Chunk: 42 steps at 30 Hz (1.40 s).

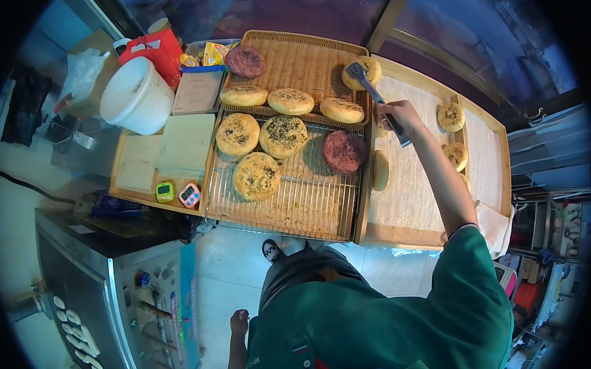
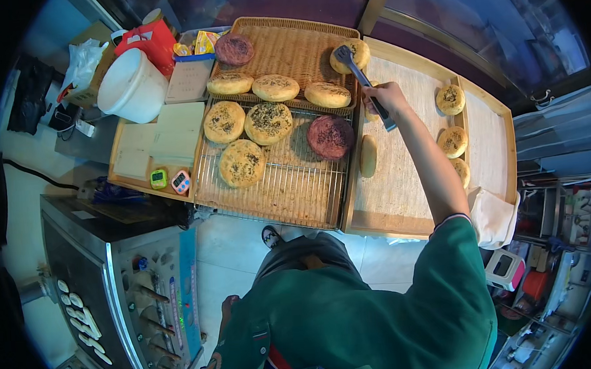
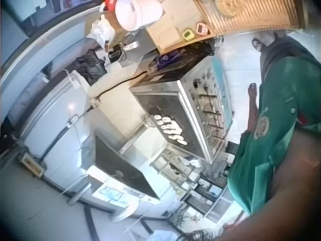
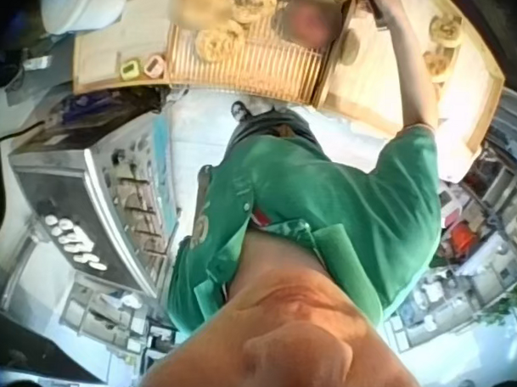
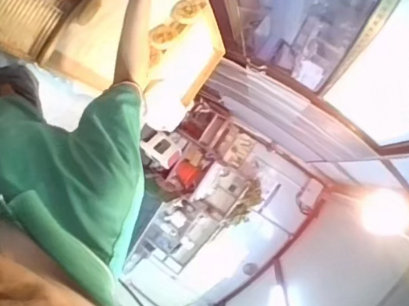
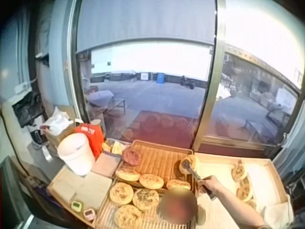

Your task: The person prepares filled pastries by flattening dough balls, adding a dark filling with chopsticks, sealing the dough, and dipping the tops into a dark liquid. The finished pastries are placed on a tray.

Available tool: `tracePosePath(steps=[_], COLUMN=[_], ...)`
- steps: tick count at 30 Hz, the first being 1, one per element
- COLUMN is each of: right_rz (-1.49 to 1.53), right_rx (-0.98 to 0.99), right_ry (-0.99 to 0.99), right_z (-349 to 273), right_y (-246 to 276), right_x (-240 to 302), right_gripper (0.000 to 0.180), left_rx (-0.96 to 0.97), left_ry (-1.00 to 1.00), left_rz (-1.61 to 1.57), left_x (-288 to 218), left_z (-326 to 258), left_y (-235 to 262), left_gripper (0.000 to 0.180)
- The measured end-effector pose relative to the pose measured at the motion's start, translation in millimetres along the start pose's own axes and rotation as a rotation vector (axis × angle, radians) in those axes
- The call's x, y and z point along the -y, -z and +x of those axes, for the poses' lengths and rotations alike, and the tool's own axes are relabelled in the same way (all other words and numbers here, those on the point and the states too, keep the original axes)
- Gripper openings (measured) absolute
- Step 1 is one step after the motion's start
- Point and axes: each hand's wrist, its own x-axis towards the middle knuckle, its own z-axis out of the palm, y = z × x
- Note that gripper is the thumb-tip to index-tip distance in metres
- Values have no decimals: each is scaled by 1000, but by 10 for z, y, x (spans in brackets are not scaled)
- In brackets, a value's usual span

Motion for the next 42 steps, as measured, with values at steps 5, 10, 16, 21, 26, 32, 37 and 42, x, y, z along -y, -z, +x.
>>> tracePosePath(steps=[5,10,16,21,26,32,37,42], right_rz=[77,-58,69,307,237,200,426,410], right_rx=[-14,-110,631,703,652,695,796,665], right_ry=[-93,73,-234,-334,-280,-303,-417,-332], right_z=[-45,-1365,-2262,-1914,-1812,-2252,-2085,-1769], right_y=[61,219,-779,-1659,-1834,-1222,-1524,-2031], right_x=[-11,-424,-981,-1130,-921,-1055,-1280,-977], right_gripper=[30,21,23,24,25,29,27,16], left_rx=[22,-22,51,-1,-50,-15,41,73], left_ry=[-36,-22,-84,-116,-99,30,-108,-11], left_rz=[3,-45,220,155,-46,-31,432,-29], left_x=[465,222,-393,-344,-301,197,1367,431], left_z=[286,77,166,465,400,66,270,158], left_y=[241,-55,117,296,369,268,221,355], left_gripper=[26,27,28,29,25,26,28,24])
